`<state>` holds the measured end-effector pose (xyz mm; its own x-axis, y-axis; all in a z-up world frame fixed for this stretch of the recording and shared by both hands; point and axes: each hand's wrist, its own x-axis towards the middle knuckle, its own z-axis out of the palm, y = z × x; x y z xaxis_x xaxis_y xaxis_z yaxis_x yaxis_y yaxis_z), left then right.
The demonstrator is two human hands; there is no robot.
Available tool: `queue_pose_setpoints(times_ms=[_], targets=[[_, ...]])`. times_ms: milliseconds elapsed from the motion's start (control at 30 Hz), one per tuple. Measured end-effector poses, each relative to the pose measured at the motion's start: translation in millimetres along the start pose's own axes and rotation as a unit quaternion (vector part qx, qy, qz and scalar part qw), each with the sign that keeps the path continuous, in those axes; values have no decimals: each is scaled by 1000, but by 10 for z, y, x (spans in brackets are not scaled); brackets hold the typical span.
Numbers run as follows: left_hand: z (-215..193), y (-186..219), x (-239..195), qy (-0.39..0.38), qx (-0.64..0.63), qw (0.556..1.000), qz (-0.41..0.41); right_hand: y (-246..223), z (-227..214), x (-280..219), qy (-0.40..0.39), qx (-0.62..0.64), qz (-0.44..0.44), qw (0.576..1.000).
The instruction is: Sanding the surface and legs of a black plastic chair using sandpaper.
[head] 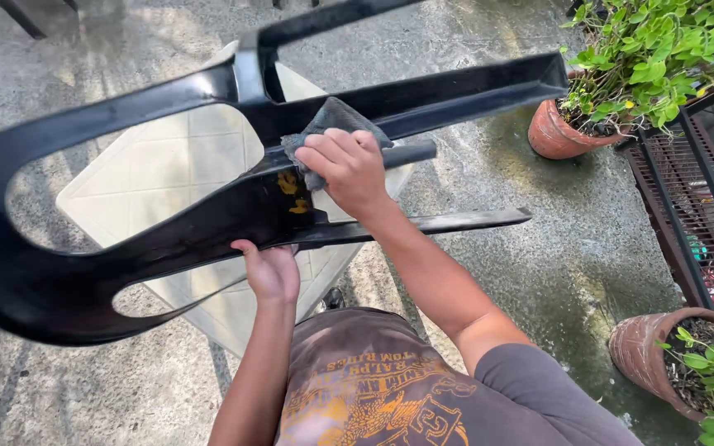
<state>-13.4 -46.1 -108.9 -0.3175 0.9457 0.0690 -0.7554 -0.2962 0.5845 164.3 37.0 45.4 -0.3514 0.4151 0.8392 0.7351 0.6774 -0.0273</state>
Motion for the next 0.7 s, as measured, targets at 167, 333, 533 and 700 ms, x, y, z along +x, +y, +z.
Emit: queue_pose_setpoints(times_ms=[167,333,533,700], targets=[[-53,36,-75,40,-20,997,-62,-91,209,117,-63,-7,-33,997],[-356,-229,155,86,-60,991,-88,-54,516,159,-84,54,-76,992],[-405,-333,259,155,-158,972,-84,-439,455,-191,-123,275,62,951],[-517,-432,212,199,-232,942,-140,-813,769,-537,-104,188,49,975]])
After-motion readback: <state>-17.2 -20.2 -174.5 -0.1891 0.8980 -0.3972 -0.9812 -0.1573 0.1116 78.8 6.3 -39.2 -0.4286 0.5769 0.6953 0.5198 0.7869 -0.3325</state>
